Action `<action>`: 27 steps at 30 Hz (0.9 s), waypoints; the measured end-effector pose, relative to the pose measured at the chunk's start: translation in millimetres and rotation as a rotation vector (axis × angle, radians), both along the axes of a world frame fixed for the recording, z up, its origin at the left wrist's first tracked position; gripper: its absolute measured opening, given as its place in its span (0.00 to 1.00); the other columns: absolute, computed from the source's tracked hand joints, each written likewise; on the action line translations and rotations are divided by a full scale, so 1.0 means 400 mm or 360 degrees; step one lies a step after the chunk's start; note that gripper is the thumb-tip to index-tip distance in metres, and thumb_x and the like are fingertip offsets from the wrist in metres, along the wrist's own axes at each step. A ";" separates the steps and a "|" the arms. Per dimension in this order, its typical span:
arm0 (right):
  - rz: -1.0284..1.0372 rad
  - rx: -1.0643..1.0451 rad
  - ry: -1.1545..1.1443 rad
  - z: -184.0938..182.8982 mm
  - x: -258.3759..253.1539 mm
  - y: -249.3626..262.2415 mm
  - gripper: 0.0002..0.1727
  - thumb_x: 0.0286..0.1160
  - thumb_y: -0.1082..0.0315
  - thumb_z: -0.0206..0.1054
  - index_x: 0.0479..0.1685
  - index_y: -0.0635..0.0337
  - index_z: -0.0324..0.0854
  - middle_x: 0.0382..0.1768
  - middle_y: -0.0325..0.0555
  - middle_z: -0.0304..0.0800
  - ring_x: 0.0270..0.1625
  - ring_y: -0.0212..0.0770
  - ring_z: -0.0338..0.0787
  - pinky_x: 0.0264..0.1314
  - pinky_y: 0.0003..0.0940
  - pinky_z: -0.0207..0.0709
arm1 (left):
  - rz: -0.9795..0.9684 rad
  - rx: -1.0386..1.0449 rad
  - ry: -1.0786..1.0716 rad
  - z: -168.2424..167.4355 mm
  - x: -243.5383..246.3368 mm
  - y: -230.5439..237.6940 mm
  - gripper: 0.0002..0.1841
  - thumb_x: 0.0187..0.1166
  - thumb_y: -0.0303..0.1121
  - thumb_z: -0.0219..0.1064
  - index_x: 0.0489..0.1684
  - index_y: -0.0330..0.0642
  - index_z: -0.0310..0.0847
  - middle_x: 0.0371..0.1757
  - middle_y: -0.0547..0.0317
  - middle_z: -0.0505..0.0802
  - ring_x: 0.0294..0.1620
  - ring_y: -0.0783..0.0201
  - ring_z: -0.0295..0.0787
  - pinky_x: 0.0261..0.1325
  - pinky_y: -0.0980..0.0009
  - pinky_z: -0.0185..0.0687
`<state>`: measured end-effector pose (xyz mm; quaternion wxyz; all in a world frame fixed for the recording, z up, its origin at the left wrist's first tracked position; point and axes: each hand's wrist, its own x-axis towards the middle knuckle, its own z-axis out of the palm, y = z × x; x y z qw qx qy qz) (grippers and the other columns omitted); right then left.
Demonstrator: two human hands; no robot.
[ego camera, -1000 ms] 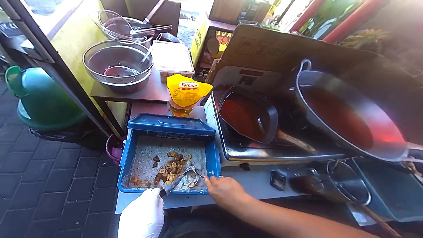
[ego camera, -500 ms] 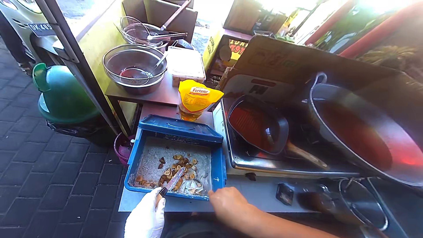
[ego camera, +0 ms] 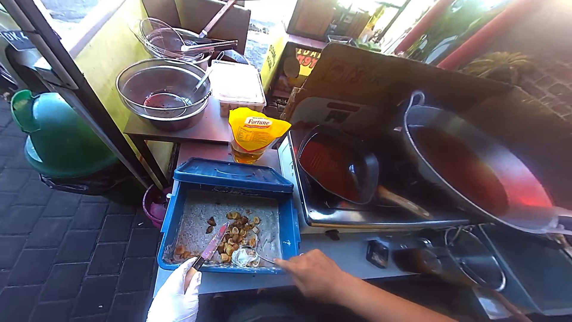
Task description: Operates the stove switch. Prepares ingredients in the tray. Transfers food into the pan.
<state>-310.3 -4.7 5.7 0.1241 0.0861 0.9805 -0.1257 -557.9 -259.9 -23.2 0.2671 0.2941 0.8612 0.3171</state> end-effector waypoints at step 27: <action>-0.0991 -0.1874 0.0610 0.084 0.215 0.073 0.18 0.86 0.65 0.63 0.70 0.49 0.88 0.25 0.34 0.86 0.17 0.22 0.68 0.18 0.19 0.63 | -0.0015 0.0084 -0.0191 0.032 0.074 0.047 0.22 0.87 0.39 0.53 0.75 0.45 0.80 0.43 0.60 0.95 0.40 0.65 0.91 0.49 0.60 0.89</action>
